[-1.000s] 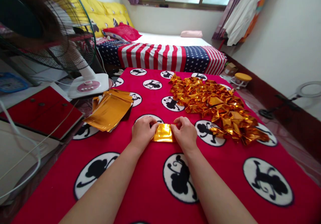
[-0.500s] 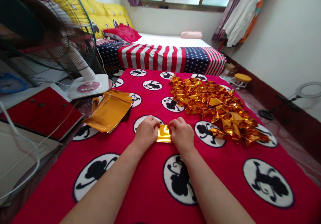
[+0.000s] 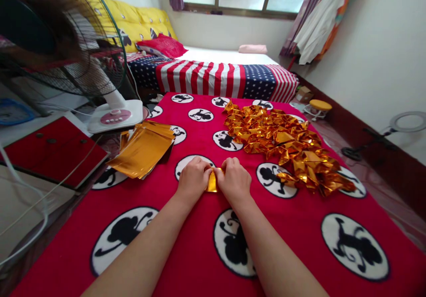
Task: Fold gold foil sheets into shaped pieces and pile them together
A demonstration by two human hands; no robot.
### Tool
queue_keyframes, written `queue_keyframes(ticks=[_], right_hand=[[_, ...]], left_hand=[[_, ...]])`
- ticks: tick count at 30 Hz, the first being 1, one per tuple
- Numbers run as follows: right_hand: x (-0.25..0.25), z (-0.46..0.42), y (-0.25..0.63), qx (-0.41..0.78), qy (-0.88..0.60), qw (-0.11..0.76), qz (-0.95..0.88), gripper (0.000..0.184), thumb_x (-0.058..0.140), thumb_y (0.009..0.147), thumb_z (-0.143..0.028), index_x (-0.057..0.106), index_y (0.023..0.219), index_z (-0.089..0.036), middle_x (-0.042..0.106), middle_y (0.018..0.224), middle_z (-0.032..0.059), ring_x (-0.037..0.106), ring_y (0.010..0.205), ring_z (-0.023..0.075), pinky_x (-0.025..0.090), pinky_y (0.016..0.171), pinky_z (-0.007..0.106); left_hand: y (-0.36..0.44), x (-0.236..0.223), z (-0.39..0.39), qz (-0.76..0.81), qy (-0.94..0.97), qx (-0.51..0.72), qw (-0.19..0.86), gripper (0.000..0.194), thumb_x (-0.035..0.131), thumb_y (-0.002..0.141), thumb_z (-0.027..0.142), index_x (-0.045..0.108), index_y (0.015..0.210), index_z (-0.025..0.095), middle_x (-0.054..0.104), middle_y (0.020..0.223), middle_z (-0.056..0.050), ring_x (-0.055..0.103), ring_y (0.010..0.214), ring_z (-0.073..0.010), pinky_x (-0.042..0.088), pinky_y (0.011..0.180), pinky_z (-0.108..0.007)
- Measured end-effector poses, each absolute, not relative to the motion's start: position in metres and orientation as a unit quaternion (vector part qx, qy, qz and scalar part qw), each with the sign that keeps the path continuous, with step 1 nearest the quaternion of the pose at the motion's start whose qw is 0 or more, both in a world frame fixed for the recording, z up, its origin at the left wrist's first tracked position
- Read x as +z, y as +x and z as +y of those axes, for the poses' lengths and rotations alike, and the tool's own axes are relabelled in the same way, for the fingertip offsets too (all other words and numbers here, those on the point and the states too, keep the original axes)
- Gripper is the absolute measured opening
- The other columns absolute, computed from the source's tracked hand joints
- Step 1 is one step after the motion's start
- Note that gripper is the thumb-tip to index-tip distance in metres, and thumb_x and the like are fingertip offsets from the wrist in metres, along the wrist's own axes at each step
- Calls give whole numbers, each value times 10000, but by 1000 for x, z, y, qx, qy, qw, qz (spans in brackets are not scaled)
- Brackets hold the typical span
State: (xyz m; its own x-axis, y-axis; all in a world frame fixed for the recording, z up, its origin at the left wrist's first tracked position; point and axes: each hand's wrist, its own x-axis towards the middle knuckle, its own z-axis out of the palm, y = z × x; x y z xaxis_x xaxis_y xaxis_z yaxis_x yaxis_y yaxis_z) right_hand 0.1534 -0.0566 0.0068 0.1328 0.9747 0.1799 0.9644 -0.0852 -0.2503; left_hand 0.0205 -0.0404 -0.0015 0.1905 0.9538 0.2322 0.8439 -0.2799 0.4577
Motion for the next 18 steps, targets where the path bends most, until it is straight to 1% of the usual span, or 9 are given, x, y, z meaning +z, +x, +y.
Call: queue_keyframes(ticks=[5, 8, 10, 12, 14, 18], right_hand=[[5, -59, 170, 65, -742, 192, -639, 88, 600, 887, -315, 596, 894, -228, 639, 923, 4, 632, 787, 166, 324, 596, 276], [6, -60, 176, 76, -742, 204, -634, 60, 603, 878, -289, 598, 879, -230, 644, 902, 0, 635, 797, 168, 333, 606, 277], [6, -60, 175, 76, -742, 204, -634, 41, 597, 877, -273, 606, 875, -233, 647, 900, 3, 631, 785, 168, 333, 608, 277], [6, -60, 173, 76, -742, 204, -634, 32, 590, 875, -255, 615, 874, -235, 650, 902, 8, 625, 774, 166, 332, 607, 276], [5, -60, 172, 81, -740, 209, -634, 38, 588, 875, -254, 621, 871, -235, 651, 899, 11, 622, 770, 165, 330, 605, 274], [5, -60, 174, 89, -734, 218, -636, 42, 585, 871, -246, 624, 862, -233, 649, 884, 8, 618, 768, 162, 320, 600, 273]], left_hand=[[18, 2, -39, 592, 758, 237, 140, 140, 582, 865, 205, 718, 833, 192, 668, 899, -56, 638, 870, -192, 480, 816, -298], [22, 5, -41, 595, 759, 227, 134, 145, 580, 865, 216, 722, 840, 200, 675, 899, -53, 639, 863, -191, 476, 796, -292], [26, 7, -43, 611, 753, 218, 111, 159, 590, 870, 279, 722, 832, 200, 678, 897, -62, 638, 857, -199, 473, 772, -294], [31, 10, -44, 631, 743, 205, 82, 224, 605, 863, 381, 717, 808, 196, 680, 888, -75, 637, 847, -213, 470, 751, -303], [33, 11, -43, 646, 735, 195, 68, 250, 616, 853, 419, 711, 791, 197, 684, 881, -77, 637, 839, -219, 465, 737, -306], [26, 9, -41, 651, 729, 196, 78, 175, 616, 859, 350, 715, 802, 217, 696, 888, -54, 645, 834, -208, 453, 721, -297]])
